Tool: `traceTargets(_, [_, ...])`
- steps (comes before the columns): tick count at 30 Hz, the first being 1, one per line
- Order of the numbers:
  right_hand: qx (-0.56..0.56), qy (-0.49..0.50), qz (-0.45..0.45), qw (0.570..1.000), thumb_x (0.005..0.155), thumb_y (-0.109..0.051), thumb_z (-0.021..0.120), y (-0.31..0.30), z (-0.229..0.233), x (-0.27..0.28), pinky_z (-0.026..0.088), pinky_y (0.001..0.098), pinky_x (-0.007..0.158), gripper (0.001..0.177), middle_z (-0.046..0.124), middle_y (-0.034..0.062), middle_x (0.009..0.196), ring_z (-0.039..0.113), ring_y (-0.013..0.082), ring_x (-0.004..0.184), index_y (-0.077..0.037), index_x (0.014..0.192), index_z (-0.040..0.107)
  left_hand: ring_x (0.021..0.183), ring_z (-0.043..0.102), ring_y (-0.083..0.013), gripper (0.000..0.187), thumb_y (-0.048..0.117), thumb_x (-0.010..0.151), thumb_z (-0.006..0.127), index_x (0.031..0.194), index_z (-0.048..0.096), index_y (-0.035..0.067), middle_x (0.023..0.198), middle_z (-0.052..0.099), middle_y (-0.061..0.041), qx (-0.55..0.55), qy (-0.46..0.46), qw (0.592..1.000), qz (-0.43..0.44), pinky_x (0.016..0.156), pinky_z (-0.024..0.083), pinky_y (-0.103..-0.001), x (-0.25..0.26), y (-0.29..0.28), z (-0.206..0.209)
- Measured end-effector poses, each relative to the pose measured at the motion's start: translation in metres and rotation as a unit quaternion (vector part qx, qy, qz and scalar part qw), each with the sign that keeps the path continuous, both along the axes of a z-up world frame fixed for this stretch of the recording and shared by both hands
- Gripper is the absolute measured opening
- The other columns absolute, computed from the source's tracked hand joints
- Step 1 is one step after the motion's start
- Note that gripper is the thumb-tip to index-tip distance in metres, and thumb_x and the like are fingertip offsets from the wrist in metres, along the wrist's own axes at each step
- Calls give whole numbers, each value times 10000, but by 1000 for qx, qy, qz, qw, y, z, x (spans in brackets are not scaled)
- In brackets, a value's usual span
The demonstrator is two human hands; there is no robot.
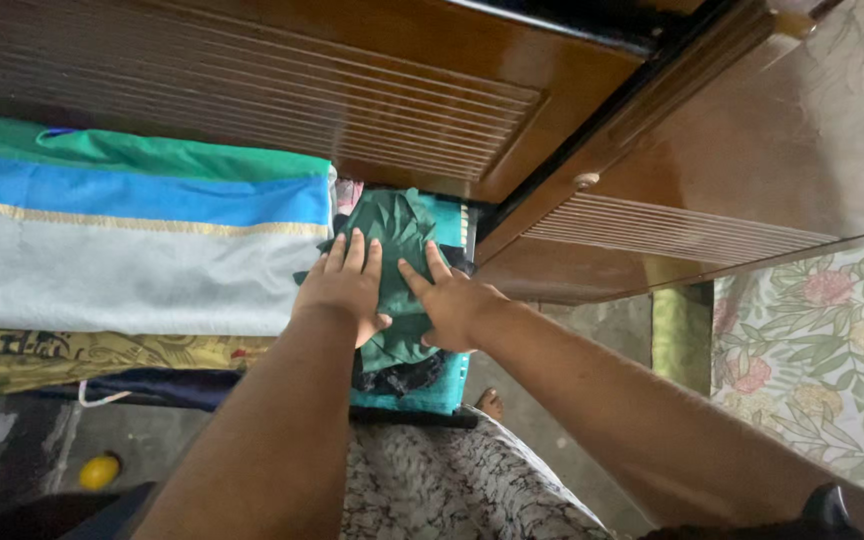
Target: The person folds several pieces of clothing on a bed and places them into a wardrobe drawer. The person handles a white towel, a green patterned cloth, a dark blue cloth, a beige patterned cloth, a multi-colored cloth, and dark garments, folding each and stacking them in the drawer.
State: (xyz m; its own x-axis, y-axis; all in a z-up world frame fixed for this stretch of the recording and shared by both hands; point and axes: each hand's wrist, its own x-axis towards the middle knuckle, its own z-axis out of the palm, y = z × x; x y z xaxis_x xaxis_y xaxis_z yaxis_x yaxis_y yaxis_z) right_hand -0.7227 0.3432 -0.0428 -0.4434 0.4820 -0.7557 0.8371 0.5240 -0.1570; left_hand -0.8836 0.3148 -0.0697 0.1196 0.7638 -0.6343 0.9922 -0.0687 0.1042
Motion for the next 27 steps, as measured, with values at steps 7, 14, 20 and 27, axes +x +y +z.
traceTargets(7, [3,-13,-4,1000,854,-401,763,-5,25,-4,285,552,1200,1089,-28,251,1694,245,401,1515,-226,1641,31,1580,83,-305,1099,516,891,756,1640,65,106,1715,38,-151,-23,27,999,-16,1259,188,-425,7,9,3])
traceTargets(14, [161,70,0,985,875,-298,658,10,31,7,-17,740,1184,667,327,100,1605,116,347,1574,-199,1494,432,1547,260,-256,991,516,850,765,1608,262,120,1656,293,-78,14,21,998,60,1182,342,-445,10,18,13])
traceTargets(20, [317,197,-56,926,909,-201,587,18,13,23,88,715,1184,520,506,111,1483,323,316,1478,-132,1421,533,1486,387,-271,600,438,970,554,1457,533,87,1511,508,-80,305,-34,952,13,1224,280,-482,23,16,8])
traceTargets(27, [380,239,-64,891,959,-288,580,18,25,27,138,721,1175,512,527,145,1466,391,312,1437,-103,1431,508,1474,331,-322,640,374,918,606,1451,517,32,1508,482,-135,391,-43,919,-31,1192,243,-509,26,35,19])
